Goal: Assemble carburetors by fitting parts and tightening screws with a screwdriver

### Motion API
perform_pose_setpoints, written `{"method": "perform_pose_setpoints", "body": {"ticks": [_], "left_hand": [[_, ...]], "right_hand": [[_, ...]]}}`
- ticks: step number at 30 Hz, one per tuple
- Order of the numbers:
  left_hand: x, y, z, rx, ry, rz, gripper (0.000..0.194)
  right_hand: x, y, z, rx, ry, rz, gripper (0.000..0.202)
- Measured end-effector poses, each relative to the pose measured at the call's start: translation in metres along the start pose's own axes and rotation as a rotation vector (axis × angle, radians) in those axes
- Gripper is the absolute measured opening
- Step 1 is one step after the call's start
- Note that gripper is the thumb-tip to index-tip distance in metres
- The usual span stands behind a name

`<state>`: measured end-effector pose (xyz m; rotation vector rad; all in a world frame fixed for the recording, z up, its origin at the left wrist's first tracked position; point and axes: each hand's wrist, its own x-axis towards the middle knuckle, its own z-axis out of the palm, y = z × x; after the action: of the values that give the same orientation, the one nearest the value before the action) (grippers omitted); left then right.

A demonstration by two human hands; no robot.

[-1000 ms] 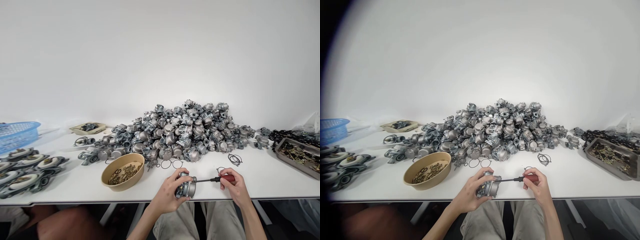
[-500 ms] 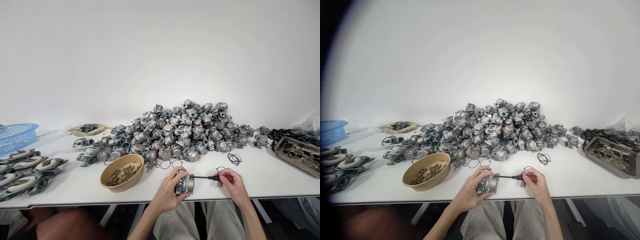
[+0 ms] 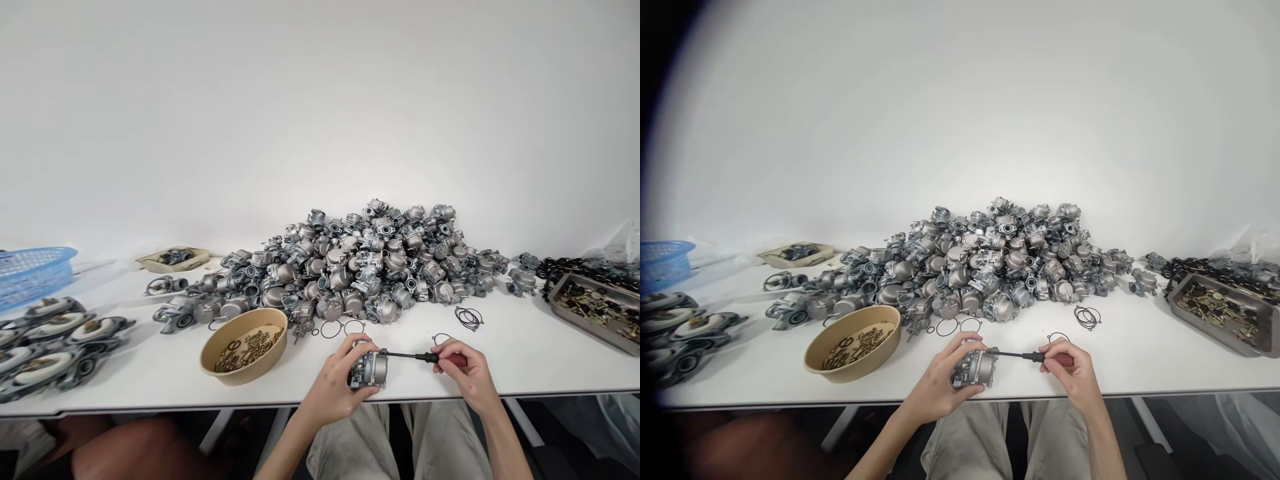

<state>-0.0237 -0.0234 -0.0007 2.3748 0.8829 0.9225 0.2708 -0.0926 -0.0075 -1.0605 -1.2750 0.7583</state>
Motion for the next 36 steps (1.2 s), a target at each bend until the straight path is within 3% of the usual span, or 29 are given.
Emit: {"method": "perform_pose_setpoints", "body": {"ticks": [7, 13, 30, 36], "left_hand": [[0.000, -0.001, 0.001, -0.008, -0.003, -0.006, 0.053], [0.000, -0.002, 0.001, -0.004, -0.009, -0.001, 0.053], [0.000, -0.003, 0.001, 0.005, 0.008, -0.005, 0.052], [0.000, -0.003, 0.002, 0.003, -0.011, -0.020, 0.054]], "right_hand": [[0.000, 0.007, 0.002, -0.006, 0.030, 0.012, 0.031], [0.003, 0.006, 0.007, -0.015, 0.046, 0.142, 0.042], [-0.002, 0.013, -0.001, -0.103, 0.052, -0.053, 0.031], [0.001, 0.006, 0.004, -0.018, 0.028, 0.087, 0.037]]}}
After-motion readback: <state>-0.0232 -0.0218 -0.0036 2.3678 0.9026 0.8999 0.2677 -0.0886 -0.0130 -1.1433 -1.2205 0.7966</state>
